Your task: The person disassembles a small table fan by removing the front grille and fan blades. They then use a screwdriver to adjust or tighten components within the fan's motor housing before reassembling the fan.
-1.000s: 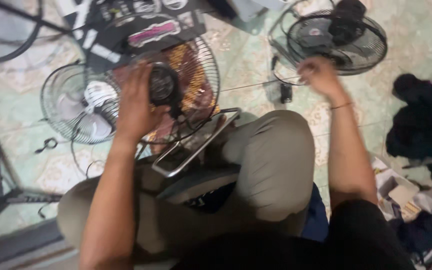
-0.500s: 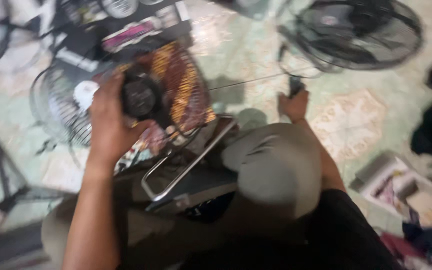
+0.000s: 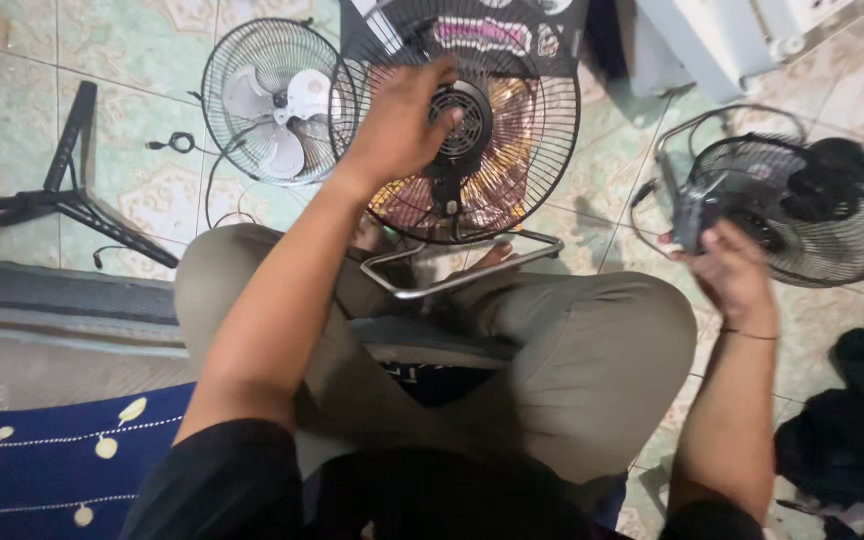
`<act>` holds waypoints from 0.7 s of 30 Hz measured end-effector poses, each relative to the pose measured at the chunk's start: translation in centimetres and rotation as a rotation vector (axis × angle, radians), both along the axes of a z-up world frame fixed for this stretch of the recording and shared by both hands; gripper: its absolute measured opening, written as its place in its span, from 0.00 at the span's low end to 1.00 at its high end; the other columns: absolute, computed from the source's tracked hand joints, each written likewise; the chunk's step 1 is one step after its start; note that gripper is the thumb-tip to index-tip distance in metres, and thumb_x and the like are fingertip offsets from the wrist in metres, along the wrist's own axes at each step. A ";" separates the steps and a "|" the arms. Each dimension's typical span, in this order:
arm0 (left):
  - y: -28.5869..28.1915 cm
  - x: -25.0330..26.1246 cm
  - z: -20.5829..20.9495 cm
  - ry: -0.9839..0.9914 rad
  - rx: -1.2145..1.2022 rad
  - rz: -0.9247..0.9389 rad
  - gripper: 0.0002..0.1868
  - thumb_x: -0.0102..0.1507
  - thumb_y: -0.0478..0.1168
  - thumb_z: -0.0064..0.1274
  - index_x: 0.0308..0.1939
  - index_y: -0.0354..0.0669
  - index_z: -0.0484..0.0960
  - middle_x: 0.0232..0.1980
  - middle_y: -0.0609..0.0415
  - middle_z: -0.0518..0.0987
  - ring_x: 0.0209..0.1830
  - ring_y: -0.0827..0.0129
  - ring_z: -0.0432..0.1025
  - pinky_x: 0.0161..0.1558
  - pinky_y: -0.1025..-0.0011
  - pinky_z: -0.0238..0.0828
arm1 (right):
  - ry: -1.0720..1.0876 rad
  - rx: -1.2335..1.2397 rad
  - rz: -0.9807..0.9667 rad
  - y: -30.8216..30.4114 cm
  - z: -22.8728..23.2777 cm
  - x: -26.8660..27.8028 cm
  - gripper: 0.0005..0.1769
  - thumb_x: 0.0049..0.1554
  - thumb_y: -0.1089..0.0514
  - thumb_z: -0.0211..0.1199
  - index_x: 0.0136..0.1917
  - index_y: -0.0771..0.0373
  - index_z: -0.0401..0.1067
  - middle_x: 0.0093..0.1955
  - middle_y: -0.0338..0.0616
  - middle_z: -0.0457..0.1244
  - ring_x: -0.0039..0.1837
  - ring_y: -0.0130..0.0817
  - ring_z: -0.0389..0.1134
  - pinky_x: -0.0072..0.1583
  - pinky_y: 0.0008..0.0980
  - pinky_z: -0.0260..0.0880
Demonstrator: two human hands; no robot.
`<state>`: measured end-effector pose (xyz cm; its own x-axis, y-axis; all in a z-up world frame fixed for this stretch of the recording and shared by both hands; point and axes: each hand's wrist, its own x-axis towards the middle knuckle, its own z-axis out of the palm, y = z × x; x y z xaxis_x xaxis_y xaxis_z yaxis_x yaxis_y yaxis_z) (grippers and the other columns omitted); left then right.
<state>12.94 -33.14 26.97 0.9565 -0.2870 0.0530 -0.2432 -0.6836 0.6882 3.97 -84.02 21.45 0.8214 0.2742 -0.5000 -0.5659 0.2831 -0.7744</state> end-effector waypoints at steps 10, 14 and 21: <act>-0.1 -0.3 -1.1 -0.010 -0.164 0.017 0.41 0.61 0.42 0.65 0.72 0.36 0.60 0.62 0.34 0.76 0.64 0.40 0.70 0.66 0.53 0.65 | -0.366 -0.322 0.125 14.8 16.4 8.9 0.24 0.53 0.69 0.69 0.62 0.68 0.66 0.50 0.49 0.66 0.42 0.34 0.70 0.43 0.29 0.70; 0.5 0.0 -0.7 0.037 -0.157 -0.024 0.51 0.51 0.41 0.72 0.71 0.37 0.58 0.61 0.36 0.76 0.65 0.39 0.67 0.64 0.53 0.63 | -0.275 -0.112 0.094 20.9 13.8 10.5 0.16 0.64 0.61 0.67 0.60 0.70 0.69 0.46 0.50 0.67 0.40 0.36 0.70 0.40 0.28 0.66; 1.5 -0.4 0.2 0.040 -0.031 -0.159 0.45 0.44 0.39 0.73 0.63 0.40 0.68 0.68 0.39 0.70 0.67 0.41 0.66 0.67 0.57 0.65 | -0.020 0.188 0.183 22.9 9.8 10.3 0.21 0.61 0.59 0.66 0.64 0.68 0.69 0.51 0.45 0.68 0.45 0.37 0.73 0.45 0.29 0.72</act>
